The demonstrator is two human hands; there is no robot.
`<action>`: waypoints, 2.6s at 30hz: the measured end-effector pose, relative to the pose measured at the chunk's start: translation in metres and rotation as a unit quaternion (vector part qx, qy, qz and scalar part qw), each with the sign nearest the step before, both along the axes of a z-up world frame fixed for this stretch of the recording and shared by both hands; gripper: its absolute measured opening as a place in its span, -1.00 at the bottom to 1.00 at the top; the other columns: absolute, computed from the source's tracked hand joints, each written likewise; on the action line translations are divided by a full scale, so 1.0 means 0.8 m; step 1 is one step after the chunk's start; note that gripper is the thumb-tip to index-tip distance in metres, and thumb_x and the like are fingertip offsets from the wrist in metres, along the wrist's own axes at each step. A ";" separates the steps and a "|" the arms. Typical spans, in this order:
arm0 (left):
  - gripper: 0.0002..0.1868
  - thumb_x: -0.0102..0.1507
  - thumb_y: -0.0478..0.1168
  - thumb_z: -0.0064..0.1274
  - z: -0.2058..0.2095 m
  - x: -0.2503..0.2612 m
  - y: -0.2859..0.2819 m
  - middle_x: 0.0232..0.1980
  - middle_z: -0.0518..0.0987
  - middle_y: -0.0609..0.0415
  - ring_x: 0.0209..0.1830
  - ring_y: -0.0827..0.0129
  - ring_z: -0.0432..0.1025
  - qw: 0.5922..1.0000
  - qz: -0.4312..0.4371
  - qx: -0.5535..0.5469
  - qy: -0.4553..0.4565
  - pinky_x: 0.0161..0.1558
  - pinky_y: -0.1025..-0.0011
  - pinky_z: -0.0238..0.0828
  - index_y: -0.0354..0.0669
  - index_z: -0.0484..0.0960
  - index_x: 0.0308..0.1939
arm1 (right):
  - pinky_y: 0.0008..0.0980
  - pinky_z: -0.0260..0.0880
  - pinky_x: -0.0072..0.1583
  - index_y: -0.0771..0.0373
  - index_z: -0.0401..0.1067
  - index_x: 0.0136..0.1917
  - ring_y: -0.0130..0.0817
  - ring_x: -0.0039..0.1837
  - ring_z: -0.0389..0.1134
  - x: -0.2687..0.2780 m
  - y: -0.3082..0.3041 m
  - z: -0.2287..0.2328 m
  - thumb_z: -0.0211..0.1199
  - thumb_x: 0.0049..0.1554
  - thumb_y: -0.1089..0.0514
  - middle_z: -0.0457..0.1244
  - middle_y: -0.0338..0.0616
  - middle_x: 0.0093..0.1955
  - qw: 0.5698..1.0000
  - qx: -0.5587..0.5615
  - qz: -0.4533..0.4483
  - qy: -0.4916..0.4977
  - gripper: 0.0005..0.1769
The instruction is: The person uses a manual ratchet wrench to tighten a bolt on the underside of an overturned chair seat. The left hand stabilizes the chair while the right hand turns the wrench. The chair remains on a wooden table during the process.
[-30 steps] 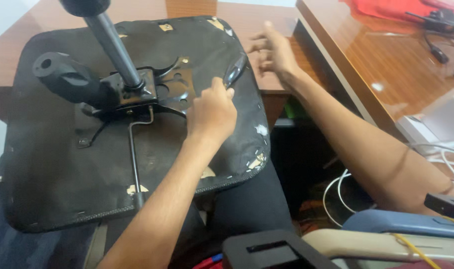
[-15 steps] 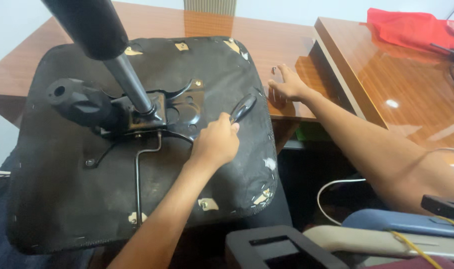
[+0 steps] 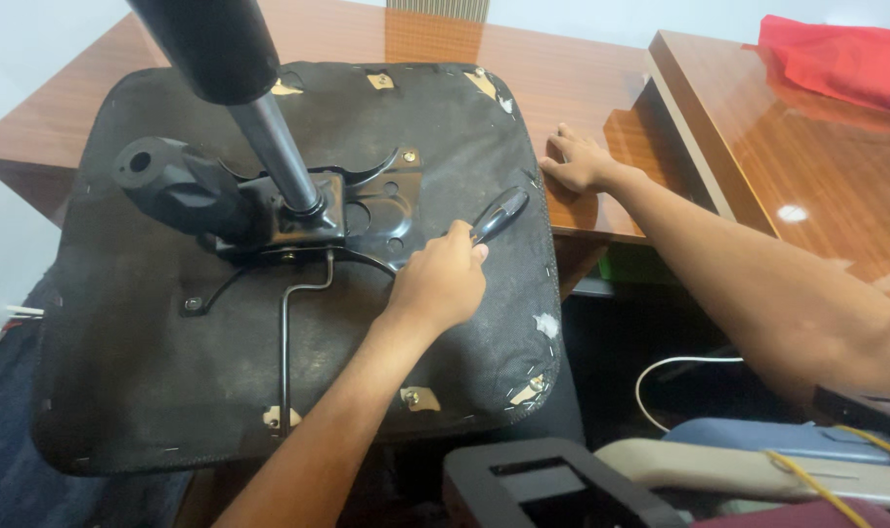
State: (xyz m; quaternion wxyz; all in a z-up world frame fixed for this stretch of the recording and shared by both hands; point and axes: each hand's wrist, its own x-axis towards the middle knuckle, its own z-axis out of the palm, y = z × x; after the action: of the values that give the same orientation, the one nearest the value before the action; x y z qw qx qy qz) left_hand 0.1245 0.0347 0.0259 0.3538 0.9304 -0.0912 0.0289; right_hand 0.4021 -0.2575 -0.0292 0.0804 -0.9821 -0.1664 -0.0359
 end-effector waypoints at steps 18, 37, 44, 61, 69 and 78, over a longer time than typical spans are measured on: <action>-0.51 0.29 0.03 -0.21 0.016 -0.043 -0.020 0.05 0.62 -0.31 0.14 -0.23 0.49 0.996 0.060 -0.041 0.044 0.18 -0.02 0.35 -0.26 0.57 0.06 | -0.35 0.46 0.13 0.30 0.52 0.01 -0.28 0.03 0.50 -0.147 0.040 0.019 0.11 0.04 0.42 0.45 -0.05 -0.04 0.875 0.405 -0.158 -0.215 -0.70; -0.49 0.30 0.12 -0.18 0.027 -0.110 0.041 -0.12 0.64 -0.23 -0.05 -0.02 0.57 0.968 -0.012 -0.243 -0.062 -0.01 0.13 0.41 -0.25 0.56 -0.03 | -0.42 0.48 0.11 0.43 0.36 0.27 -0.33 0.02 0.43 -0.380 0.177 0.087 0.29 0.13 0.39 0.41 0.02 0.08 0.660 0.751 -0.014 0.020 -0.57; -0.55 0.30 0.15 -0.05 0.053 -0.153 0.120 -0.13 0.65 -0.22 -0.02 -0.13 0.54 0.968 0.101 -0.158 -0.167 0.00 0.05 0.39 -0.10 0.61 0.01 | -0.45 0.28 -0.05 0.40 0.34 0.24 -0.45 -0.13 0.26 -0.402 0.181 0.032 0.11 0.21 0.39 0.28 -0.18 -0.09 0.675 0.730 0.036 0.095 -0.70; -0.54 0.28 0.21 0.11 0.002 -0.190 0.188 -0.27 0.66 -0.17 -0.19 -0.15 0.57 0.957 0.247 0.027 -0.147 -0.14 -0.04 0.42 -0.12 0.69 -0.13 | -0.13 0.18 0.22 0.18 0.36 0.39 -0.01 0.19 0.18 -0.562 0.245 0.032 0.62 -0.28 -0.20 0.19 0.01 0.10 0.968 0.188 0.134 -0.098 0.04; -0.69 0.29 0.03 0.10 -0.013 -0.172 0.180 -0.32 0.67 -0.15 -0.21 -0.12 0.57 0.970 0.192 -0.062 -0.137 -0.13 0.01 0.43 -0.11 0.73 -0.28 | -0.17 0.18 0.14 0.14 0.57 0.11 -0.06 0.10 0.16 -0.553 0.228 0.023 0.66 -0.31 -0.13 0.20 -0.05 -0.01 0.958 0.169 0.165 -0.163 -0.26; -0.63 0.30 -0.01 0.07 -0.011 -0.120 0.154 -0.27 0.67 -0.28 -0.15 -0.16 0.57 0.976 0.155 -0.049 -0.144 -0.05 0.00 0.45 -0.29 0.70 -0.30 | -0.19 0.20 0.12 0.25 0.37 -0.14 -0.07 0.08 0.17 -0.517 0.184 0.005 0.68 -0.29 -0.07 0.16 -0.06 -0.05 0.926 0.220 0.128 -0.278 -0.37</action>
State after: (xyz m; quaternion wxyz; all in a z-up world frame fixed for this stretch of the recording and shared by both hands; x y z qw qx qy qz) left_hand 0.0282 0.1582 0.0175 0.3737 0.9006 0.0058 0.2220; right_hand -0.0119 -0.1099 -0.0255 0.2484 -0.8607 -0.2944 -0.3328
